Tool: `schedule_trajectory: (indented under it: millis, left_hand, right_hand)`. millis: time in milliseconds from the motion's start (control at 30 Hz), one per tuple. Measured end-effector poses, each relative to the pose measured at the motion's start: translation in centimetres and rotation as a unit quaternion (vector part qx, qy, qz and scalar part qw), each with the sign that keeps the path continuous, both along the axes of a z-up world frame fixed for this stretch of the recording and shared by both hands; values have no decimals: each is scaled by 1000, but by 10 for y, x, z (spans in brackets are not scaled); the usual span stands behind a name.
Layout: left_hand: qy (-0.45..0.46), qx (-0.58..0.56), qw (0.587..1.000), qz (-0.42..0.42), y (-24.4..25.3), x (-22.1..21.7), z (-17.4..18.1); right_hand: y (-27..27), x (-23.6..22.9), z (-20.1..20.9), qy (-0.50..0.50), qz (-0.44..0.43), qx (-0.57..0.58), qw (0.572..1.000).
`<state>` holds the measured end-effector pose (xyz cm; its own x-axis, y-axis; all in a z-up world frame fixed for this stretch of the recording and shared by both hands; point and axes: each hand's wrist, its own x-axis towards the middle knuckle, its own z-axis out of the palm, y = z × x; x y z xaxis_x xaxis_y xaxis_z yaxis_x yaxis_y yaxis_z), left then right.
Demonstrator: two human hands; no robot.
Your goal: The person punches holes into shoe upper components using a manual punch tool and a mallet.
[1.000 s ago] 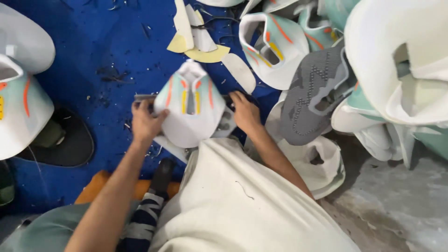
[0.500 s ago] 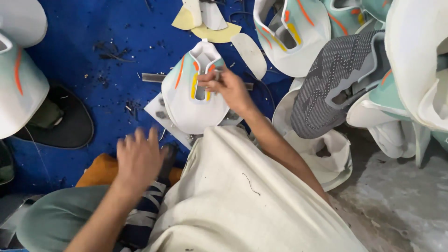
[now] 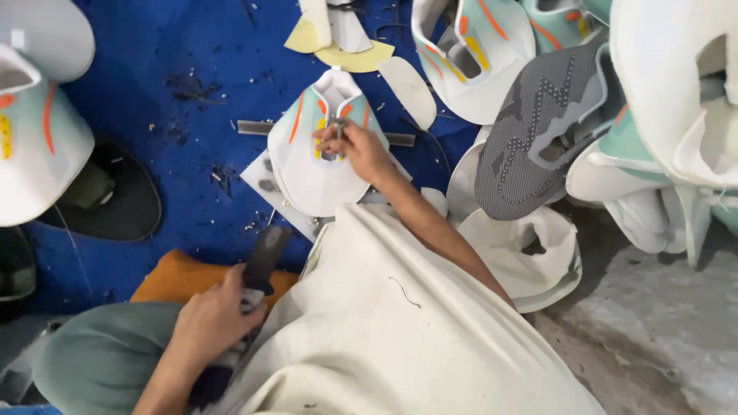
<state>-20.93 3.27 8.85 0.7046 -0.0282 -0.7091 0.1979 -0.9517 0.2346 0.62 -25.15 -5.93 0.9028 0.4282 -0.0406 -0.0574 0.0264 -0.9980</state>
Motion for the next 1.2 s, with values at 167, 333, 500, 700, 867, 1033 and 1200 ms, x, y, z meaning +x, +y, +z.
schedule_trajectory:
  millis: [167, 333, 500, 700, 867, 1033, 1200]
  left_hand:
    - [-109, -161, 953, 232, -22, 12, 69]
    - [-312, -347, 862, 200, -47, 47, 139]
    - [-384, -394, 810, 200, -66, 55, 41]
    - [-226, -223, 930, 185, -65, 45, -34]
    - [-242, -261, 895, 267, -68, 57, 24]
    - [-313, -309, 858, 267, -63, 50, 58]
    - [-410, -481, 721, 283, -70, 66, 128]
  right_hand:
    - [0, -23, 18, -123, -11, -99, 987]
    - [1, -27, 27, -168, 5, -134, 977]
    - [4, -28, 41, -170, -2, -129, 977]
    - [-13, -13, -72, -131, -29, -92, 987]
    - [-3, 24, -9, 114, -114, 169, 972]
    - [-2, 17, -2, 95, -49, 64, 992]
    - [3, -2, 23, -91, -72, -52, 992]
